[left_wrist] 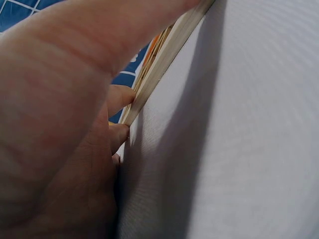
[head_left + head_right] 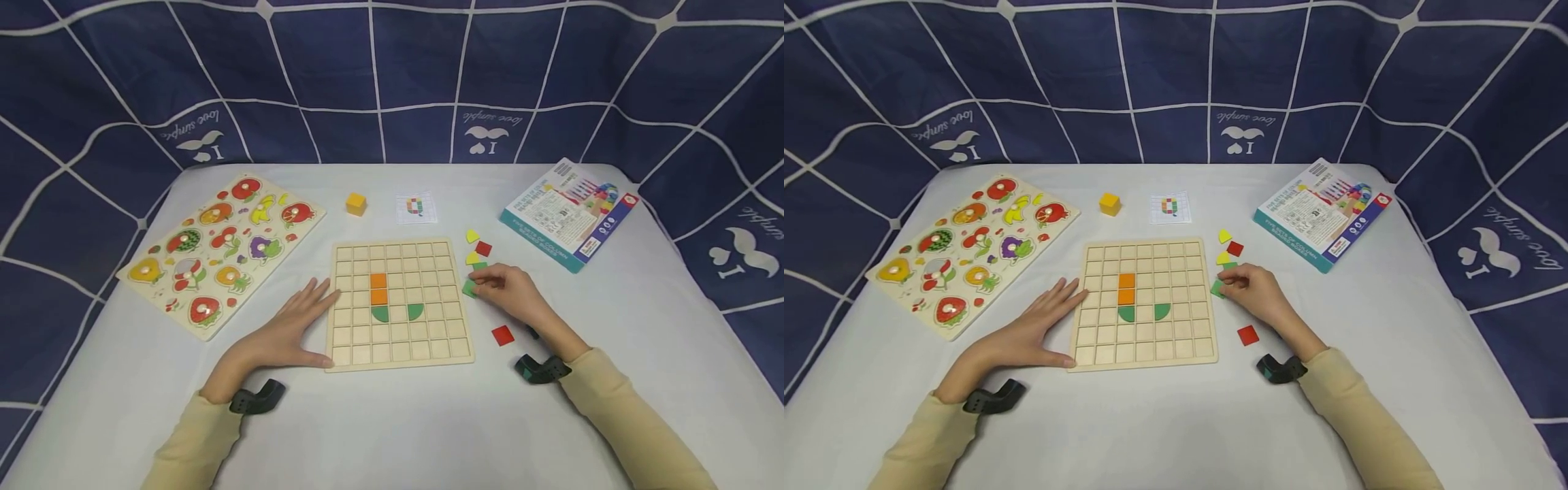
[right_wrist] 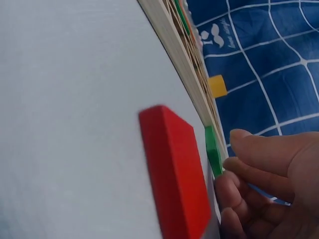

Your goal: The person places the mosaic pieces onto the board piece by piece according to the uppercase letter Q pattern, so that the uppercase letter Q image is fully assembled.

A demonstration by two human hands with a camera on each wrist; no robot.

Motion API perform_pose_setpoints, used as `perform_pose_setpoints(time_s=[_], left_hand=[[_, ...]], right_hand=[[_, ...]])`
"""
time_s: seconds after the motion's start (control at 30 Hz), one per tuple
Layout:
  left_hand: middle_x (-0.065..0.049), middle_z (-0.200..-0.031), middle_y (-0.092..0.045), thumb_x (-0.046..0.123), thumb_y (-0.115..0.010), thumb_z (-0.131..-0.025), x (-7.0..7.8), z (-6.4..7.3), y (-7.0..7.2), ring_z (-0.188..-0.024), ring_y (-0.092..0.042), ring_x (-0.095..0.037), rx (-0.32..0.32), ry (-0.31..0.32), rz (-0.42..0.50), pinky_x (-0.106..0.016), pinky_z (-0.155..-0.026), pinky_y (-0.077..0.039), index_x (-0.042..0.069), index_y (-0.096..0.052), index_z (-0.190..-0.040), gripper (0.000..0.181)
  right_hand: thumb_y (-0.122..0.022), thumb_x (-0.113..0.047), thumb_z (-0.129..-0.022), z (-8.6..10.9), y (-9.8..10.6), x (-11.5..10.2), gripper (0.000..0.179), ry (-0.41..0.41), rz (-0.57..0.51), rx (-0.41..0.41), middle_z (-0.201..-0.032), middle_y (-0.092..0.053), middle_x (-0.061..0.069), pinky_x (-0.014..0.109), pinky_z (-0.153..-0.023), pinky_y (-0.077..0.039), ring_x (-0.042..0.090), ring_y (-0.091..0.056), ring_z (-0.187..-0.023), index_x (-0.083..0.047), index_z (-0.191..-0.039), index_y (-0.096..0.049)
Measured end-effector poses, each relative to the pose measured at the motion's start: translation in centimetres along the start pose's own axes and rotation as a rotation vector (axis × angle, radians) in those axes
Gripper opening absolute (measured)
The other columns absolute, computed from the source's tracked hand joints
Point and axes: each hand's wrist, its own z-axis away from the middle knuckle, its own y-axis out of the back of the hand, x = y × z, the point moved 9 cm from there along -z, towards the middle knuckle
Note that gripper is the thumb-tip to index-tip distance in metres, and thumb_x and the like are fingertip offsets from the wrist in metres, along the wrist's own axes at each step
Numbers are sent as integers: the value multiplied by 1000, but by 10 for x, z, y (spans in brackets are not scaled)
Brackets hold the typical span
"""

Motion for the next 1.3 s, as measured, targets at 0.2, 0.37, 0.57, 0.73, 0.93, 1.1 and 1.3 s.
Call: perform_pose_setpoints(time_s=[0.2, 0.37, 0.57, 0.73, 0.93, 1.1, 1.3], left_hand=[[-7, -156, -2, 67, -73, -61, 0, -1, 0, -139, 10, -23, 2, 6, 4, -46, -110, 0, 15, -19, -151, 117], [-7, -156, -2, 66, -74, -61, 0, -2, 0, -139, 10, -24, 4, 6, 7, -46, -110, 0, 14, -19, -151, 117], [-8, -156, -2, 65, -75, -61, 1, -1, 2, -140, 9, -24, 4, 0, 11, -46, -110, 0, 14, -19, -150, 117], [-8, -156, -2, 64, -75, -61, 2, -1, 2, -139, 9, -24, 3, 5, 11, -45, -110, 0, 14, -20, -150, 117], [-8, -156, -2, 66, -74, -61, 1, -1, 1, -139, 9, -24, 2, 4, 11, -46, -110, 0, 14, -20, -150, 117], [-8, -156, -2, 65, -74, -61, 1, -1, 2, -139, 10, -24, 2, 9, 16, -46, -110, 0, 14, -20, -150, 117], [-8, -156, -3, 65, -75, -61, 1, -1, 1, -139, 9, -24, 3, 6, 22, -46, -110, 0, 13, -21, -150, 117]], right_hand=[[-79, -6, -73, 2, -6, -6, 30, 39, 116, 30, -82, -56, 4, 29, -57, -40, 19, -48, -69, -2, -102, -71], [-78, 0, -72, 2, -9, -9, 29, 55, 135, 35, -82, -53, 3, 28, -55, -40, 18, -47, -69, -3, -100, -71], [-77, 4, -72, 2, -9, -10, 31, 64, 118, 35, -83, -55, 5, 29, -56, -39, 20, -47, -71, -3, -100, -67], [-76, 3, -74, 2, -5, -9, 25, 73, 87, 54, -78, -57, 3, 28, -59, -41, 20, -49, -70, -5, -96, -65], [-70, 2, -81, 0, 3, -14, 13, 93, -4, 55, -79, -63, 4, 24, -58, -46, 19, -54, -66, -4, -92, -67], [-65, -1, -86, -8, 6, -22, 11, 75, -147, 13, -84, -67, 7, 27, -59, -53, 20, -63, -66, -1, -97, -67], [-67, -4, -86, -25, -3, -42, 10, 76, -267, -17, -85, -66, 10, 32, -62, -54, 23, -64, -69, 2, -94, -68]])
